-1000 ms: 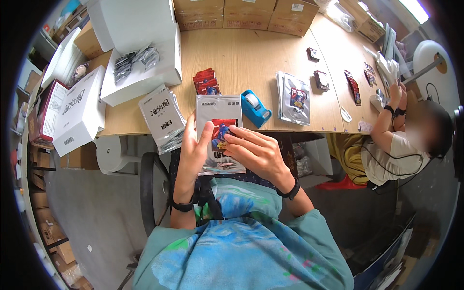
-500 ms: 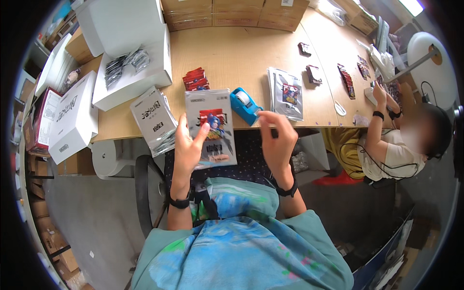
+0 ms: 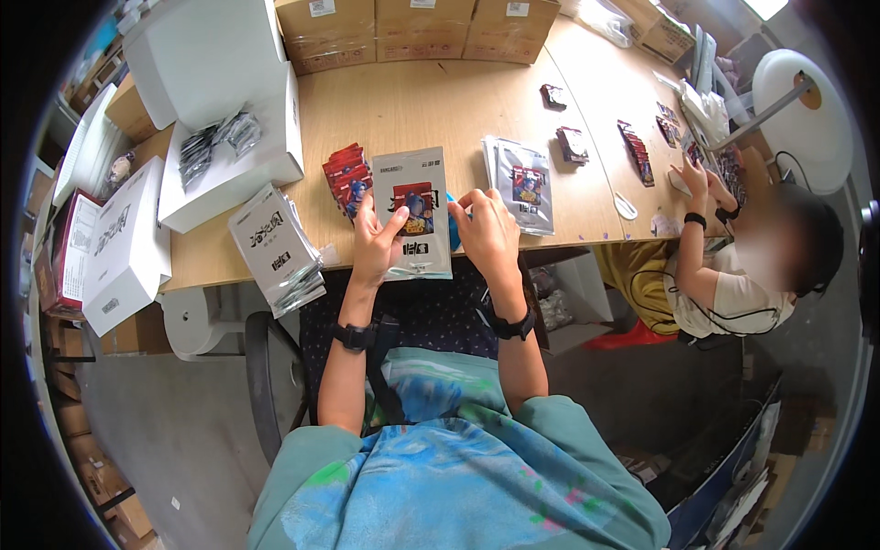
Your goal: The person repeatedly picks up small card packs, places them into clear plastic sleeves, and seals the sleeves with a blue tape dispenser. Sealed packs are stacked on the table. A second person works at the same table in the background.
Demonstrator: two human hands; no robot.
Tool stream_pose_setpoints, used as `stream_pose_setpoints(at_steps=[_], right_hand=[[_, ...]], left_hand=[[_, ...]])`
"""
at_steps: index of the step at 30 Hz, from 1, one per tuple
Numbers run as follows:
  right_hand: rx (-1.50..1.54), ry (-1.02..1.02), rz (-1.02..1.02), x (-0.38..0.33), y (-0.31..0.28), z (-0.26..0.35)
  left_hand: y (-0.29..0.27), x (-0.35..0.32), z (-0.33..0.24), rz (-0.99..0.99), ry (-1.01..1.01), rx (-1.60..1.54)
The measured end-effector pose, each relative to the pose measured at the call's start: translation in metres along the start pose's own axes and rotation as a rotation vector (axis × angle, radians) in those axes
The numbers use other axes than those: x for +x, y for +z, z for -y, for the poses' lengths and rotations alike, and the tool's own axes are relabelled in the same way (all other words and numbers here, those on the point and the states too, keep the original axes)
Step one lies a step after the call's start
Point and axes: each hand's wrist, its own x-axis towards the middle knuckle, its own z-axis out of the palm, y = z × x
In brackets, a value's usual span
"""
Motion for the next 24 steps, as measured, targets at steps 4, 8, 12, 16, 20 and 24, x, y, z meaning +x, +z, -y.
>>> stream_pose_setpoints(at_steps=[4,8,12,16,20,24], right_hand=[[-0.003,0.000,0.016,0.003,0.005,-0.005],[0.099,0.012,0.058,0.007,0.003,-0.012],[0.198,0.054,0.033,0.004,0.003,-0.019],[0.561,0.121,0.105,0.006,0.020,-0.046],[0.846,0.229,0.192,0.002,0.023,-0.056],[0.939,0.235,0.207,-0.001,0.024,-0.059]], left_hand=[[-0.006,0.002,0.012,0.036,-0.019,-0.011],[-0.007,0.002,0.015,0.016,-0.030,0.001],[-0.004,0.002,0.016,-0.001,0.007,0.029],[-0.008,0.002,0.016,0.042,-0.012,0.030],[-0.012,0.003,0.019,0.032,-0.001,0.060],[-0.011,0.002,0.019,0.038,0.002,0.079]])
